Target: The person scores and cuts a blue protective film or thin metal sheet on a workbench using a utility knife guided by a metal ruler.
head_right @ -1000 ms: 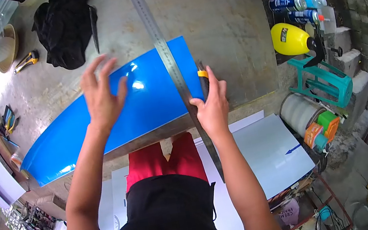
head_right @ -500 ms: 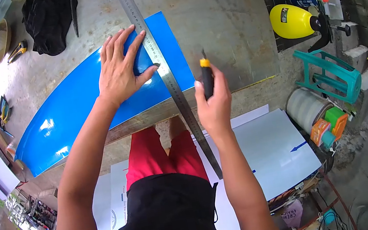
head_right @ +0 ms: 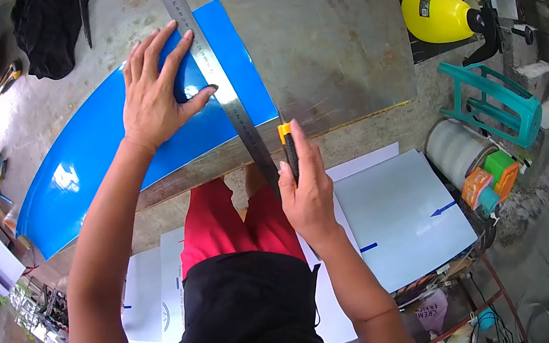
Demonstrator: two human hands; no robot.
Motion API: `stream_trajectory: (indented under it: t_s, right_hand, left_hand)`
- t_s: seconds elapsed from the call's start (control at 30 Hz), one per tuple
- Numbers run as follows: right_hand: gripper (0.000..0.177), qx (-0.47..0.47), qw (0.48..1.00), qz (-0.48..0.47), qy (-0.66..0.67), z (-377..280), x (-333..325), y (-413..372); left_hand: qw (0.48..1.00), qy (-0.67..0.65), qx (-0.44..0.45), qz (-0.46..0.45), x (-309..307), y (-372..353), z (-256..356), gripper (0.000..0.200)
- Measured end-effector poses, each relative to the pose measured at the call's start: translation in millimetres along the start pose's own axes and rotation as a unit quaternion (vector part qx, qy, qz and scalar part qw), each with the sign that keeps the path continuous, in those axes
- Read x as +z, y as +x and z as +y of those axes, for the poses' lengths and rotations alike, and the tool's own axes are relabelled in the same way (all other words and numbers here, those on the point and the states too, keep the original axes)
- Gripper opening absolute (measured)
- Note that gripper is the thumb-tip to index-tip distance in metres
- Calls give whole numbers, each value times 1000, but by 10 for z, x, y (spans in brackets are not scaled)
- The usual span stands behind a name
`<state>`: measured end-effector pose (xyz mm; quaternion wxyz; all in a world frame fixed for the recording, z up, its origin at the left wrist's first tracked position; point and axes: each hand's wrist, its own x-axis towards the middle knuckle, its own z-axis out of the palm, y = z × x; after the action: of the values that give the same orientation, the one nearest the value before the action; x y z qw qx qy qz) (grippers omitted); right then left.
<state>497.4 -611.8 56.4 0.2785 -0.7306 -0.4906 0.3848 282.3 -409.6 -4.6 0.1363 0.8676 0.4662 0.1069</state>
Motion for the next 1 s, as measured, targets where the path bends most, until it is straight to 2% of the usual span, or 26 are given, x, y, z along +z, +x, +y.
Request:
stream_trajectory:
  t_s: [0.03,0.1,0.37,1.0]
  right_hand:
    - [64,-62,997,14,-47,-29,-1,26]
    - [62,-104,992,14,-63,15,41,17]
    - [59,-108,992,-28,-56,69,89,-22]
    - [61,-127,990,3,-57,154,144,-65]
  left_hand:
    - [1000,-1,1,4,8,-6,-4,90]
    - [1000,-2,-2,7,31,-18,-16,89]
    - [1000,4,7,22,41,-3,-18,87]
    - [998,42,35,37,84,-21,-44,86]
